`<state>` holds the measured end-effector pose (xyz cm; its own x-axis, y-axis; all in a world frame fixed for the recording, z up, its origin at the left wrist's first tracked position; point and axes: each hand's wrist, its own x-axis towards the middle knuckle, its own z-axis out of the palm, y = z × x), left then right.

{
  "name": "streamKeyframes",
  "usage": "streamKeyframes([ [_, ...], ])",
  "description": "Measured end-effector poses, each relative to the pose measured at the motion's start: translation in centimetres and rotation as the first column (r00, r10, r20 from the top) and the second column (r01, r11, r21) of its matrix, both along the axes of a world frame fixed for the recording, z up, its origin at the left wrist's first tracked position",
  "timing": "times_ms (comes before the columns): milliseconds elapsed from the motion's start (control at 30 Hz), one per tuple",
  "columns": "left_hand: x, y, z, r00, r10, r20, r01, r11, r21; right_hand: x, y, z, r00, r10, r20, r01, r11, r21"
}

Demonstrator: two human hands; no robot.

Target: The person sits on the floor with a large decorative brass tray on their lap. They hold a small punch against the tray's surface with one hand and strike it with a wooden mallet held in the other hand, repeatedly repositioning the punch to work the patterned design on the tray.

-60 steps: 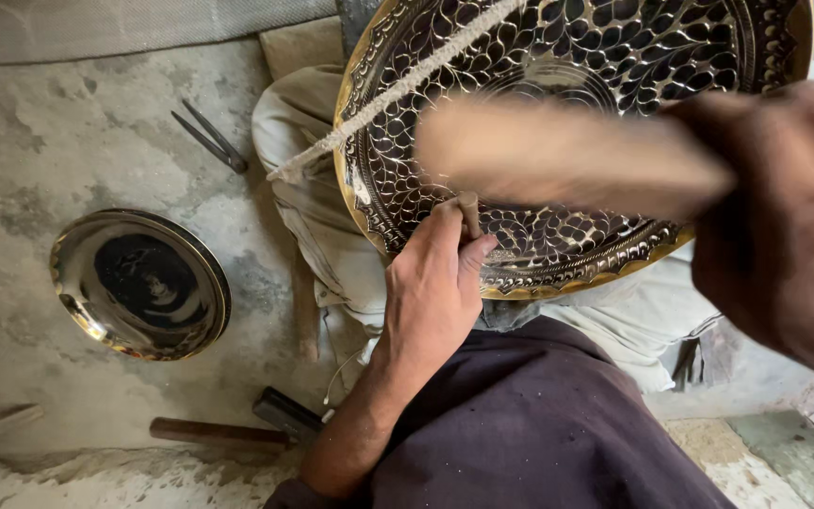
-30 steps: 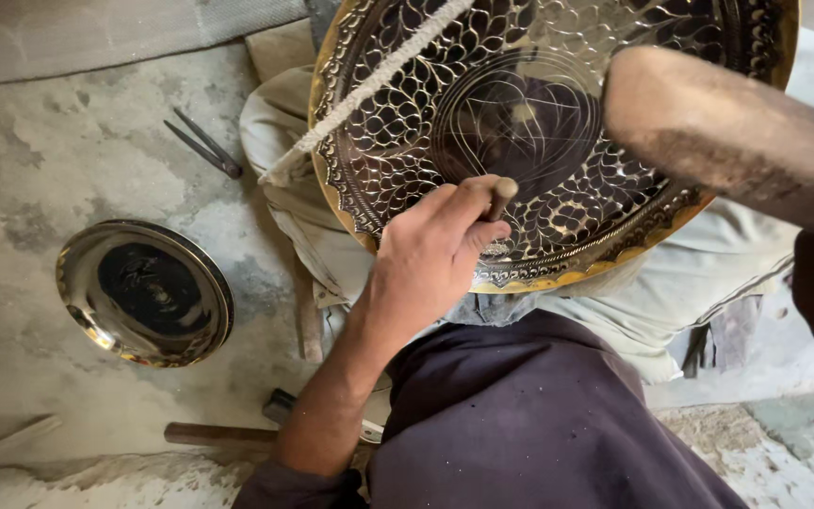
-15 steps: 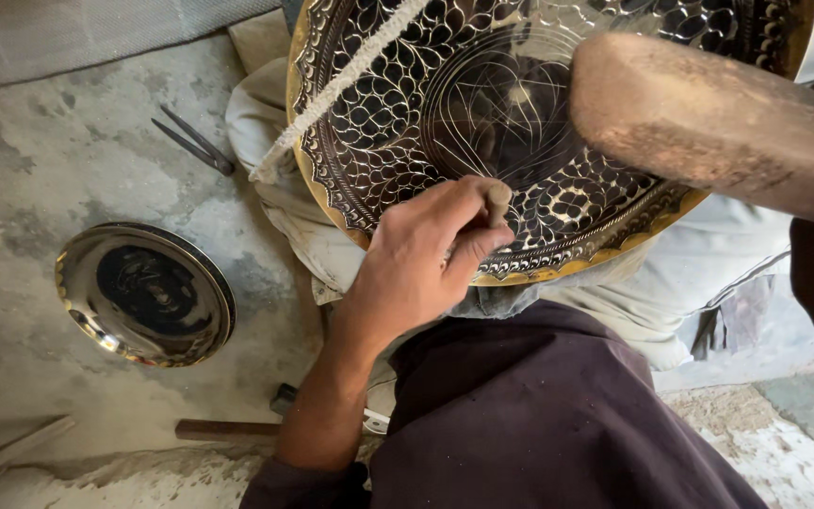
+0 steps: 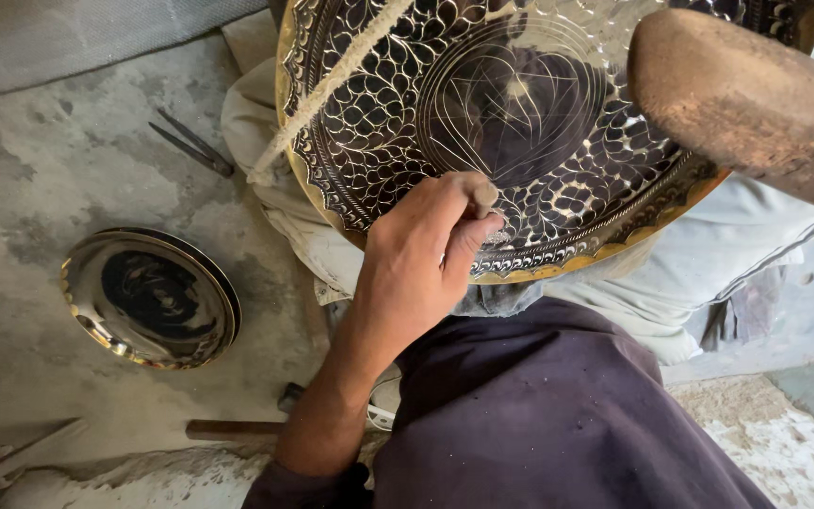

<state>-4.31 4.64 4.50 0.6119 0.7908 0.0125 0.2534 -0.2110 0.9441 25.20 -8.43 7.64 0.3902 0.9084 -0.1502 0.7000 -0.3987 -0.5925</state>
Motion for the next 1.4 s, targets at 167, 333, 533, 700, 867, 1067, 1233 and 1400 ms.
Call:
streamKeyframes([
  [167, -0.2, -0.2, 0.6, 0.999, 0.034, 0.025, -0.030, 0.989, -0.147, 0.4, -1.1, -0.7, 0.999, -0.029, -0.023, 0.029, 0.999, 0.018],
  [333, -0.5, -0.9, 2.2, 0.985, 0.128, -0.112, -0.125, 0.992, 0.032, 0.0, -0.8, -0.7, 0.997, -0.057, -0.046, 0.058, 0.998, 0.036],
  [533, -1.4, -0.7, 3.1, 0.950, 0.160, -0.269, -0.110, 0.976, 0.190, 0.4, -2.0, -2.3, 0.991, -0.112, -0.074, 0.118, 0.990, 0.077],
  [700, -2.9, -1.2, 4.9, 0.916, 0.343, -0.208, -0.270, 0.911, 0.312, -0.3, -2.8, -3.2, 0.956, -0.224, -0.186, 0.257, 0.951, 0.172],
  [867, -5.3, -2.4, 5.7, 0.814, 0.530, -0.240, -0.486, 0.846, 0.218, -7.0, 2.5, -0.1, 0.679, -0.299, -0.671, 0.641, 0.688, 0.342],
  [1067, -8.1, -3.2, 4.3, 0.825, 0.536, -0.180, -0.485, 0.835, 0.262, -10.7, 0.2, -2.4, 0.371, -0.222, -0.902, 0.718, 0.685, 0.127],
  [1233, -10.3, -3.4, 4.0, 0.776, 0.604, -0.180, -0.541, 0.785, 0.301, -6.9, -1.5, -1.3, 0.529, -0.247, -0.812, 0.668, 0.711, 0.220],
  [1400, -9.4, -3.5, 4.2, 0.753, 0.654, -0.071, -0.636, 0.752, 0.172, -16.4, 2.9, -1.0, 0.089, -0.023, -0.996, 0.494, 0.869, 0.024],
])
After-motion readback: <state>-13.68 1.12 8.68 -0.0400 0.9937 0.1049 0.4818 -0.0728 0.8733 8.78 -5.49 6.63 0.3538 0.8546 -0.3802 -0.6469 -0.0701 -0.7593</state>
